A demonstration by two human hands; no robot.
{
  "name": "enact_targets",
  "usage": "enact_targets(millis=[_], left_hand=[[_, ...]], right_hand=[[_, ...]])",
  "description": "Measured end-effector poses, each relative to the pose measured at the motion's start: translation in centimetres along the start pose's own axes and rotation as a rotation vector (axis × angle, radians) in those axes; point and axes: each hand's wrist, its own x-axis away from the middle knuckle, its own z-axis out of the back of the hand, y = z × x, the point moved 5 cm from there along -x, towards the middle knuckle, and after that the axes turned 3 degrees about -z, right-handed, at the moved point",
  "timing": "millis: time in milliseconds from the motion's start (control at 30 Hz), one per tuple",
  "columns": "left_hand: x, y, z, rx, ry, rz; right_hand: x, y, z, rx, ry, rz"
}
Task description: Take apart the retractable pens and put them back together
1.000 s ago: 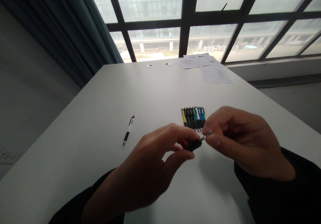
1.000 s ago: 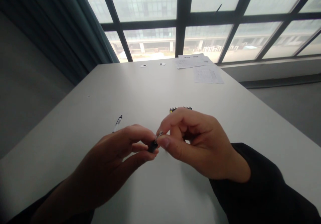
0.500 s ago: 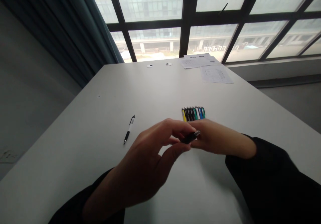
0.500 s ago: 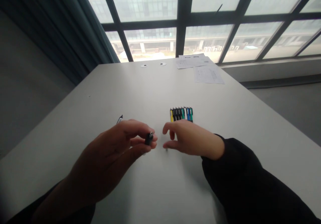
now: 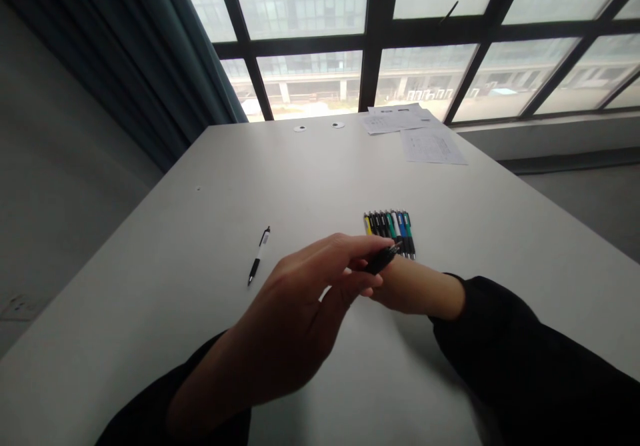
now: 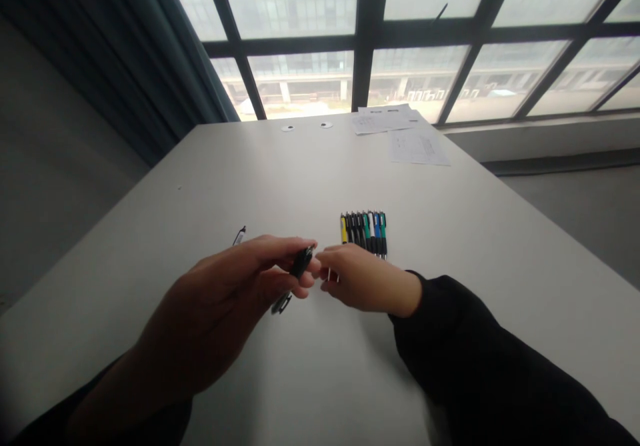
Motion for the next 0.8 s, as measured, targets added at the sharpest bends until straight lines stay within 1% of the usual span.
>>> enact_targets(millis=[67,100,167,200,267,333,400,500,800], left_hand=[[0.0,-0.1,0.0,0.006,-0.001,0.008],[0.0,-0.1,0.0,0.005,-0.001,0.012],[-0.1,0.0,0.0,-0.011,-0.001,0.02],[-0.2,0.0,0.0,-0.022,0.002,0.019],[-0.3,0.2,0.1,-0.047,0.014,0.007],[-0.4,0.2,0.1,-0.06,0.033,-0.018],[-0.5,0.2,0.1,-0.068,0.046,-0.042],[-0.4,0.1,0.1,-0.083,0.041,-0.064],[-0.1,0.1,0.1,-0.067,0.02,-0.079]], right_hand=[[0.9,-0.9,2.3,-0.067,0.063,0.021],[1.5,-1.4,3.6,-0.13,0.114,0.032],[3.1,-2.2,6.4,-0.436,0.333,0.09],[3.9,-2.5,7.4,-0.507,0.435,0.108],[5.2,-3.0,8.6,-0.581,0.594,0.141],[5.9,-3.5,8.8,-0.574,0.668,0.157],[6.2,-3.9,8.7,-0.556,0.699,0.169],[6.3,-4.2,8.5,-0.528,0.705,0.17],[6.2,-4.5,8.3,-0.511,0.607,0.2]])
